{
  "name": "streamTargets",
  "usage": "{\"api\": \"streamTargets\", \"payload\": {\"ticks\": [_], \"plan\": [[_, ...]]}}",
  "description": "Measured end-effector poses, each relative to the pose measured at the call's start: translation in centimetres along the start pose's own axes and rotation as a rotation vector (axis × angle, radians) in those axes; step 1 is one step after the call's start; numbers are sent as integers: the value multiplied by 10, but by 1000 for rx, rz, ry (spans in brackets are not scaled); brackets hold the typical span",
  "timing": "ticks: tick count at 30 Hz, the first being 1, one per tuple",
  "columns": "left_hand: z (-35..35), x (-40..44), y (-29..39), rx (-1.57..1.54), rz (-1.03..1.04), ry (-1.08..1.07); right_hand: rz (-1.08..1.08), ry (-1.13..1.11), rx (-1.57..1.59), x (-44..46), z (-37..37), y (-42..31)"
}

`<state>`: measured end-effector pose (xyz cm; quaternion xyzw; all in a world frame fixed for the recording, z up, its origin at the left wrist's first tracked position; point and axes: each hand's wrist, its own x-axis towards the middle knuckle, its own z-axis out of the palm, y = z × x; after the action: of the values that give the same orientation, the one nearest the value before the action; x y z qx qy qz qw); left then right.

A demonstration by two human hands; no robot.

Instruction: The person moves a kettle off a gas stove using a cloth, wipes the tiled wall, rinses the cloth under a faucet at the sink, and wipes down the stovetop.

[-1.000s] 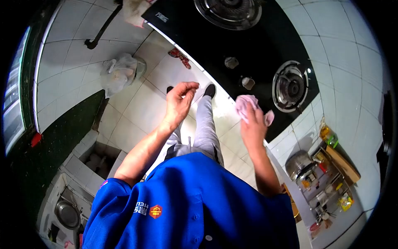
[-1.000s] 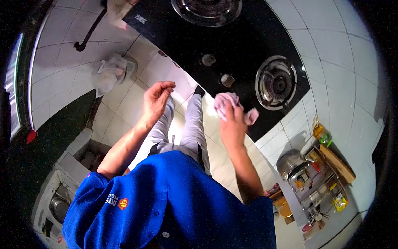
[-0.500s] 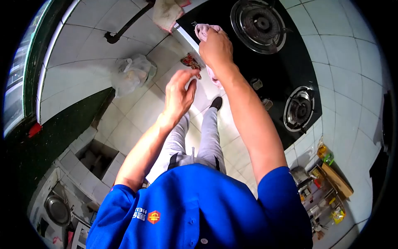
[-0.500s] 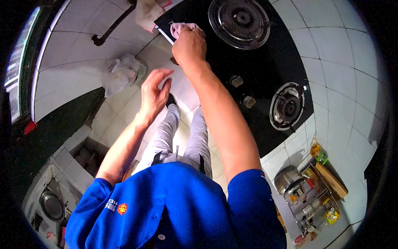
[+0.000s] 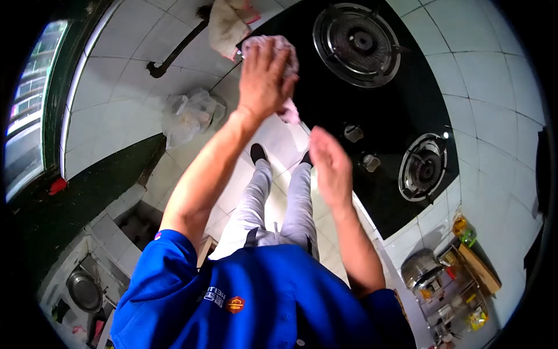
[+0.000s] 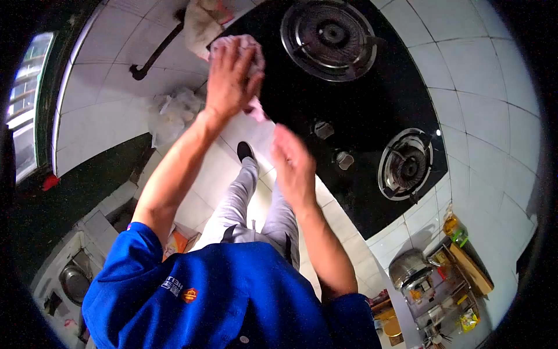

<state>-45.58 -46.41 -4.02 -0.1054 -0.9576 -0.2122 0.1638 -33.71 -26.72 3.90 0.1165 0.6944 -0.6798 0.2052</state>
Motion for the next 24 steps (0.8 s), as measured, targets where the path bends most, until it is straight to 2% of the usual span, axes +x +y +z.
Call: {"api": "streamTargets", "payload": {"ticks": [3,5,6,8,9,11,13,14,16,18,19,21,22,23,24], "plan": [[6,0,17,33,-22,50,57,-93,-33,-32,-12,18],[3,-9,63,100,149,-134,14,-117,-43,-41,-21,31],[5,-23,77,119,154,-140,35,-143,-51,-43,-28,29],[-6,-29,103,-148,242,-166,51,-170,-42,-44,-44,21],[-6,-14,94,93,313,-249,9,-181,-98,-45,-53,16],[5,12,32,219,210,-225,-37,-204,-153,-41,-70,8],[1,31,-11,275,241,-12,-97,-190,-182,-38,-84,3],[4,27,-7,283,243,-13,-123,-181,-190,-35,-89,3],[6,13,11,142,71,37,-117,-185,-153,-32,-95,0],[5,-2,52,-112,122,-149,-116,-190,-120,-27,-100,-2],[-3,-12,81,9,332,-130,-123,-205,-130,-26,-102,-2],[5,-28,74,-119,264,-224,-134,-221,-141,-25,-105,-2],[-11,9,79,49,372,-192,-126,-225,-153,-26,-107,-1],[-1,21,53,426,366,-306,-119,-225,-166,-25,-108,-1],[7,32,14,263,259,-193,-117,-227,-170,-23,-109,-2]]}}
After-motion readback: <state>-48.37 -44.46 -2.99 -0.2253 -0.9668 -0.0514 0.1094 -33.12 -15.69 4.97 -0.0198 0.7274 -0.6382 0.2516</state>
